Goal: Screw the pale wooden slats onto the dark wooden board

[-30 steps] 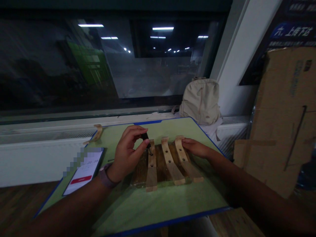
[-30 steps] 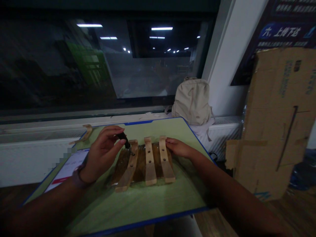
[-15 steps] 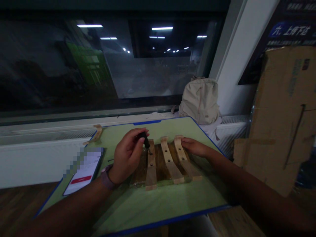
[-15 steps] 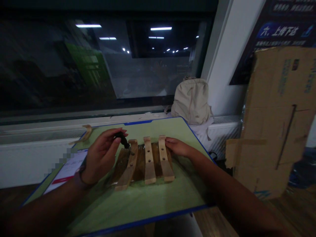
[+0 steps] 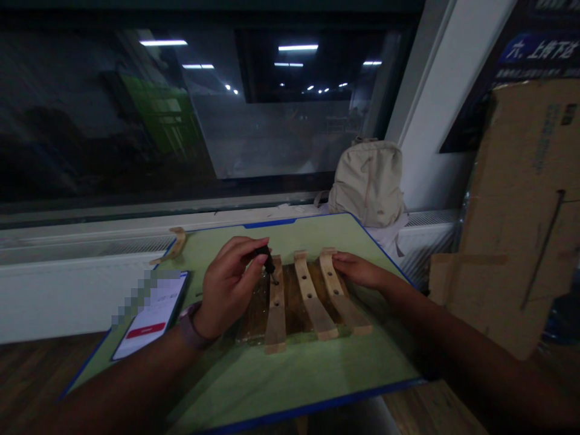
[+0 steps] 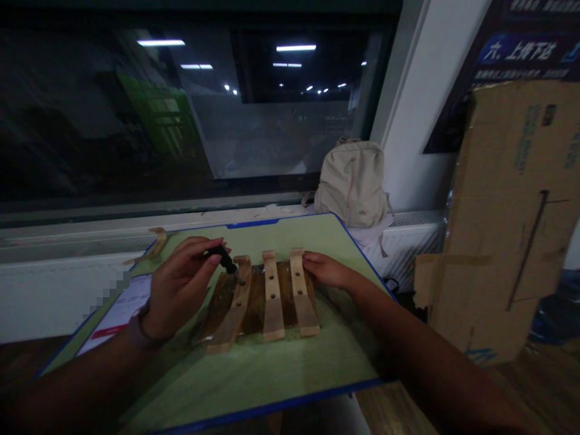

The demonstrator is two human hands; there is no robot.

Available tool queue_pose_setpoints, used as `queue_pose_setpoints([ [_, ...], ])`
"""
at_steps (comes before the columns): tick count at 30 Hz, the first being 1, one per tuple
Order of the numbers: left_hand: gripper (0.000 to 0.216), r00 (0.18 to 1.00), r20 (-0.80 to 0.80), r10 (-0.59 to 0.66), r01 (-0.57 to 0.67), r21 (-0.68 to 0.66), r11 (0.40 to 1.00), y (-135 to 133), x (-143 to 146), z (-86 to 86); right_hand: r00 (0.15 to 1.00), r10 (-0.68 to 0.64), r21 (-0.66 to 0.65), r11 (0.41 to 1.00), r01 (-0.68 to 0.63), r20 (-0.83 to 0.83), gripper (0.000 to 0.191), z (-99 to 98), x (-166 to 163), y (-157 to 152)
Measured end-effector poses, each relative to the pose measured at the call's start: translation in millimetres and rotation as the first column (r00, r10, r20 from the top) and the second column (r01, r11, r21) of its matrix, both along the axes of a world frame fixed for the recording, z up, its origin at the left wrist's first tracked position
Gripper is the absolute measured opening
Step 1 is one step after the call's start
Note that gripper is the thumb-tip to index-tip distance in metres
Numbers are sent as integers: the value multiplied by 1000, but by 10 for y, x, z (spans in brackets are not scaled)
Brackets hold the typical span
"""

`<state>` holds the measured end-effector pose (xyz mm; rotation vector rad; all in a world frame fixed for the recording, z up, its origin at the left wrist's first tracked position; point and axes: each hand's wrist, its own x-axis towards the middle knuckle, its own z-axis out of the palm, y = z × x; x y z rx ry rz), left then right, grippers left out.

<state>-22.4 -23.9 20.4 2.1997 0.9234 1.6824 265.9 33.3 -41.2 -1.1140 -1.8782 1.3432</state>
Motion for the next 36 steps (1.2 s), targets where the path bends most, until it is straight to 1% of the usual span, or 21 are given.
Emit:
queue_pose_setpoints([
  [3, 31, 991, 93, -91, 99, -85, 991, -4, 23, -36, 1000, -6, 6, 1000, 6, -1, 37, 39, -8, -25],
  [6, 25, 985, 111, -132, 139, -63, 988, -8, 40, -27, 1000, 12, 24, 1000, -11, -14, 37, 67, -19, -42],
  [8, 22, 985, 114, -126, 128, -10, 992, -5, 41, -6, 1000, 13, 33, 999, -13, -9, 38, 66, -23, -39],
  [10, 21, 988, 121, -92, 88, 44, 995, 5, 36, 10, 1000, 12, 34, 999, -12, -9, 39, 55, -22, -31],
  [13, 20, 992, 116, -43, 36, 63, 997, 25, 28, 10, 1000, 21, 29, 999, -21, 2, 41, 50, -21, -27],
  [16, 17, 992, 123, -39, 39, 5, 999, 33, 26, -13, 1000, 23, 30, 999, -24, 9, 42, 80, -27, -43],
  [20, 17, 984, 171, -54, 68, -82, 994, 9, 41, -36, 999, 34, 26, 999, -34, -26, 40, 108, -38, -64],
  [23, 16, 975, 209, -81, 105, -105, 989, -17, 66, -23, 999, 14, -3, 1000, -14, -30, 39, 79, -37, -52],
  [26, 13, 978, 186, -94, 102, -34, 994, -19, 83, 11, 999, 0, -14, 1000, -1, -52, 36, 37, -29, -30],
  [28, 13, 986, 151, -63, 57, 39, 998, -9, 82, 34, 998, -7, -18, 1000, 6, -64, 32, 22, -22, -19],
  [30, 13, 993, 112, -26, 17, 74, 997, -3, 73, 44, 998, -16, -19, 1000, 15, -56, 29, 17, -15, -13],
  [32, 13, 996, 85, -24, 20, 44, 999, -7, 60, 38, 999, -18, -15, 1000, 17, -39, 29, 15, -7, -7],
  [36, 23, 990, 117, -78, 88, -84, 993, -33, 43, -5, 999, -15, -22, 1000, 14, -34, 32, 10, -2, -6],
])
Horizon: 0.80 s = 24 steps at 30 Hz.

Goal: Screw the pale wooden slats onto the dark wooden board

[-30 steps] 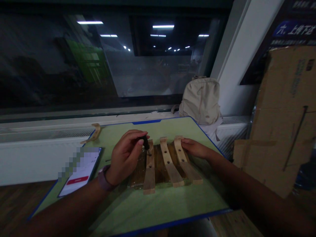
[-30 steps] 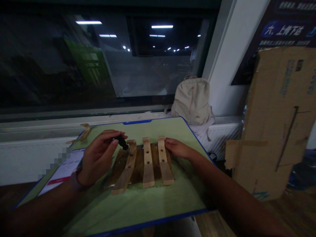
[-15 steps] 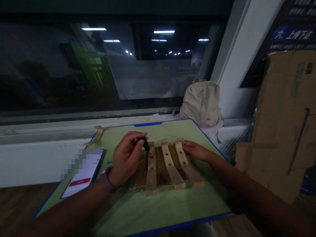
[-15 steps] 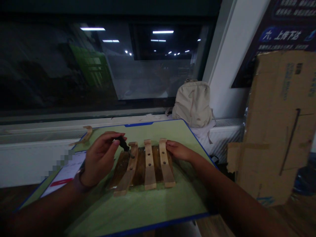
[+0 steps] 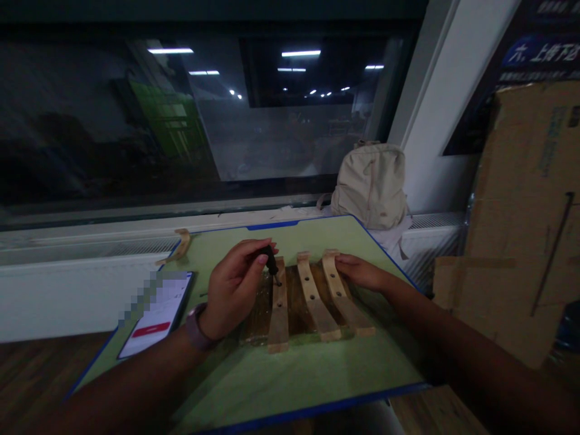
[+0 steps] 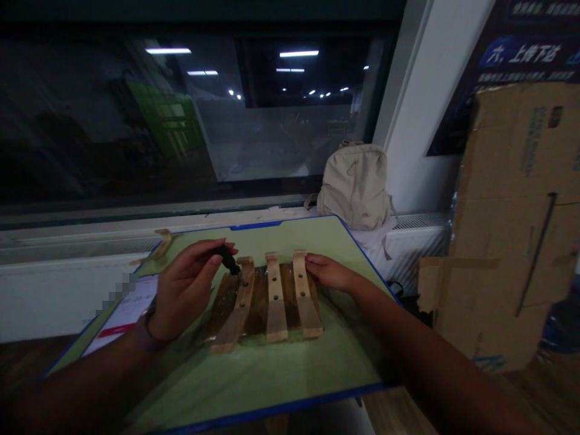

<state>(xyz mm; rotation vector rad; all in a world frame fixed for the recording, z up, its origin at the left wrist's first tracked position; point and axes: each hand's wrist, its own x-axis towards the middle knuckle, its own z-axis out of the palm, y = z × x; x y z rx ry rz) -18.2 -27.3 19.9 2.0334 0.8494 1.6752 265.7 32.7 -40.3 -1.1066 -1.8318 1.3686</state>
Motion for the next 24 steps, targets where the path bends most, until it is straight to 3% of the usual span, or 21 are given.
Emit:
queue_pose_setpoints([
  [3, 25, 1000, -29, -12, 12, -7, 1000, -8, 1, -3, 1000, 4, -21, 1000, -4, 1, 35, 10, -2, -11],
  [10, 15, 994, -95, 54, -37, 168, 985, 8, -13, 111, 998, -5, -35, 999, 3, -55, 32, 13, -19, -17],
  [14, 20, 982, -186, 30, -7, 125, 992, 10, -50, 118, 997, -15, -53, 999, 11, -77, 34, -8, -21, -12],
  [19, 21, 996, -77, -36, 38, 21, 999, 29, -45, 69, 1000, -15, -42, 999, 14, -22, 33, -13, -13, -9],
  [24, 17, 998, -40, -50, 55, 116, 992, 61, -19, 86, 999, -21, -38, 999, 19, -39, 29, 19, -27, -20],
])
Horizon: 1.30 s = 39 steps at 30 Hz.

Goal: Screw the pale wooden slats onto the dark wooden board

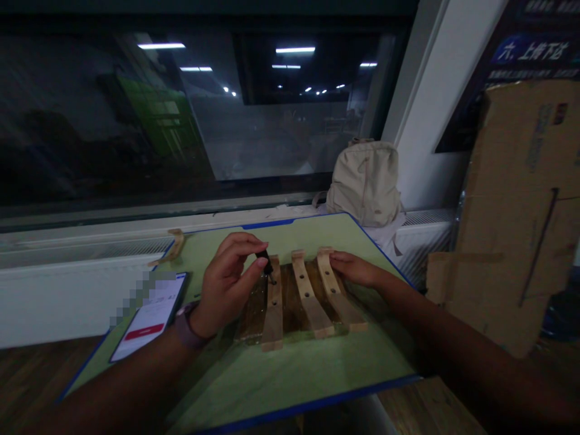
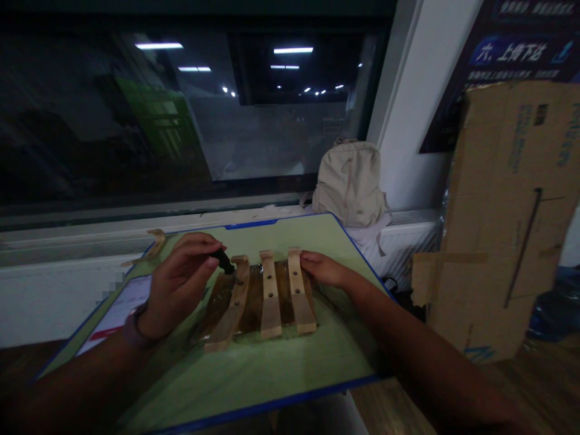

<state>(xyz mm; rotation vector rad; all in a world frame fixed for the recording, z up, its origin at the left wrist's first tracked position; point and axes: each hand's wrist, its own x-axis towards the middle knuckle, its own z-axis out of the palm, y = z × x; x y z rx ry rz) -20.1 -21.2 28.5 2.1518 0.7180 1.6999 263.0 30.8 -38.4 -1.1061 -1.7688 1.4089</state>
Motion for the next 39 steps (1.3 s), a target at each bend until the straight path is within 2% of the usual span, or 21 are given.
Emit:
queue_pose_setpoints([
  [5, 17, 997, -22, 69, -68, 72, 995, -1, -11, 8, 999, -8, 15, 1000, 7, 37, 28, 16, -4, -12],
  [10, 22, 1000, 22, 14, -12, -88, 996, -27, -7, -44, 1000, -3, -6, 1000, 3, 11, 32, -13, -4, -3],
  [14, 18, 1000, 5, -14, 14, -21, 1000, -2, -3, -43, 999, 3, 15, 1000, -3, 34, 35, -22, 8, 12],
  [19, 17, 999, -1, 53, -53, 70, 996, 29, -7, -17, 998, 47, 82, 995, -51, 49, 34, 3, 19, 9],
  [22, 16, 998, -24, 53, -52, 18, 998, 2, -16, -29, 997, 53, 94, 994, -57, 51, 33, 0, 19, 16],
  [25, 20, 999, -23, 32, -33, -83, 996, -34, -20, -49, 997, 27, 60, 998, -31, 73, 34, -6, 19, 23],
  [27, 22, 1000, -27, 15, -18, -102, 995, -43, -19, -48, 997, 15, 41, 999, -18, 76, 34, 2, 16, 17],
  [30, 21, 997, -70, 9, -10, -16, 1000, -27, -18, -23, 998, 1, 17, 1000, -2, 58, 32, 24, 5, -4],
  [34, 20, 991, -80, 109, -100, 108, 989, 13, -30, 6, 998, -6, 12, 1000, 5, 62, 31, 15, 3, -7],
  [36, 20, 986, -90, 143, -133, 106, 985, 20, -40, -1, 998, 12, 31, 999, -14, 58, 31, -10, 14, 9],
  [39, 26, 989, -83, 122, -121, 16, 992, 9, -51, -28, 998, 26, 55, 998, -30, 66, 32, -46, 31, 34],
])
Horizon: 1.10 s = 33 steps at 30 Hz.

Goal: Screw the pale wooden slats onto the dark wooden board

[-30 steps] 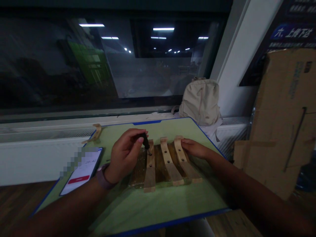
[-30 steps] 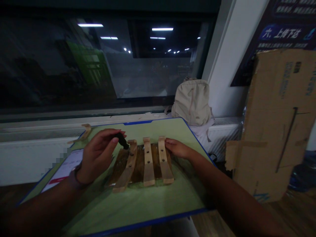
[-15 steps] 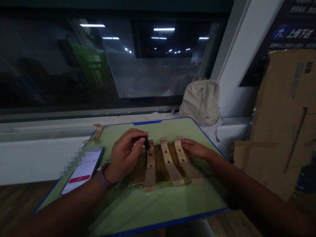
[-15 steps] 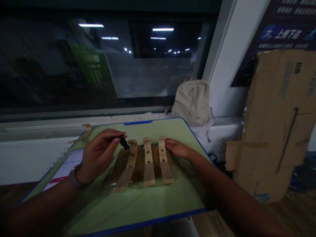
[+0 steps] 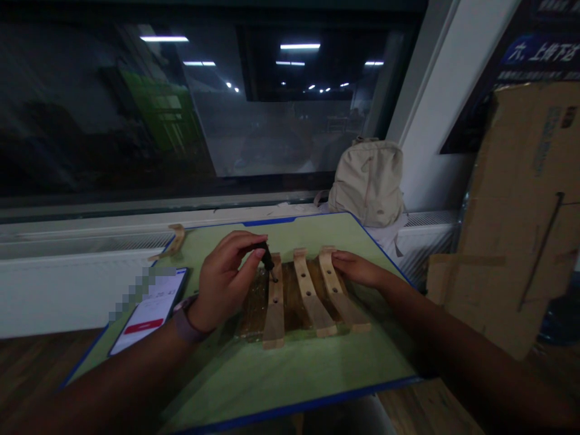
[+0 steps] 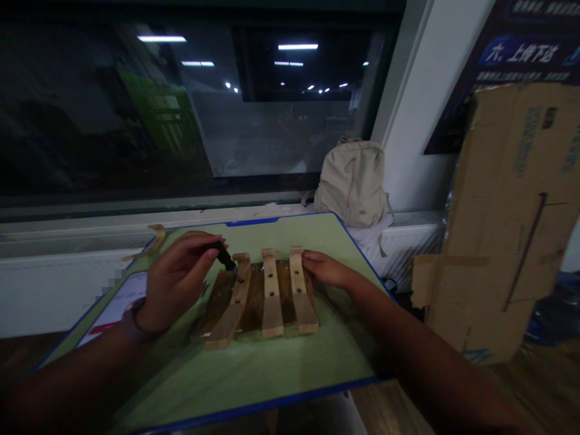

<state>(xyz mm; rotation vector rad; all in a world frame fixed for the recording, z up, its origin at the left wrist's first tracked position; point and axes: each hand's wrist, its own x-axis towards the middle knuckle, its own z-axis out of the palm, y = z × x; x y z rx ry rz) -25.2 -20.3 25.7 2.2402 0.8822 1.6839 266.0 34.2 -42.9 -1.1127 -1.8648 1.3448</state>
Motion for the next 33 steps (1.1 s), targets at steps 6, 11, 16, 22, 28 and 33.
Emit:
queue_pose_setpoints([
  [6, 22, 999, -4, -51, 51, 28, 998, 6, 18, -2, 999, 34, 41, 999, -34, 16, 38, 30, -8, -13],
  [11, 24, 999, 24, -40, 38, 103, 994, 59, 8, 7, 999, 19, 40, 999, -20, 41, 36, 63, -18, -32],
  [16, 27, 995, 56, -88, 93, -107, 990, 29, -14, -22, 1000, 30, 32, 999, -30, -2, 37, 53, -28, -34],
  [22, 23, 980, 68, -186, 195, -168, 966, -16, 7, -13, 1000, 7, -9, 1000, -7, -2, 35, 62, -24, -39],
  [28, 14, 1000, 23, -8, 6, 71, 997, 58, -11, 43, 999, 23, 14, 1000, -23, -29, 35, 56, -19, -33],
  [33, 21, 995, 90, -51, 61, -106, 993, -8, 28, 31, 1000, 7, -15, 1000, -7, 3, 40, 8, -18, -11],
])
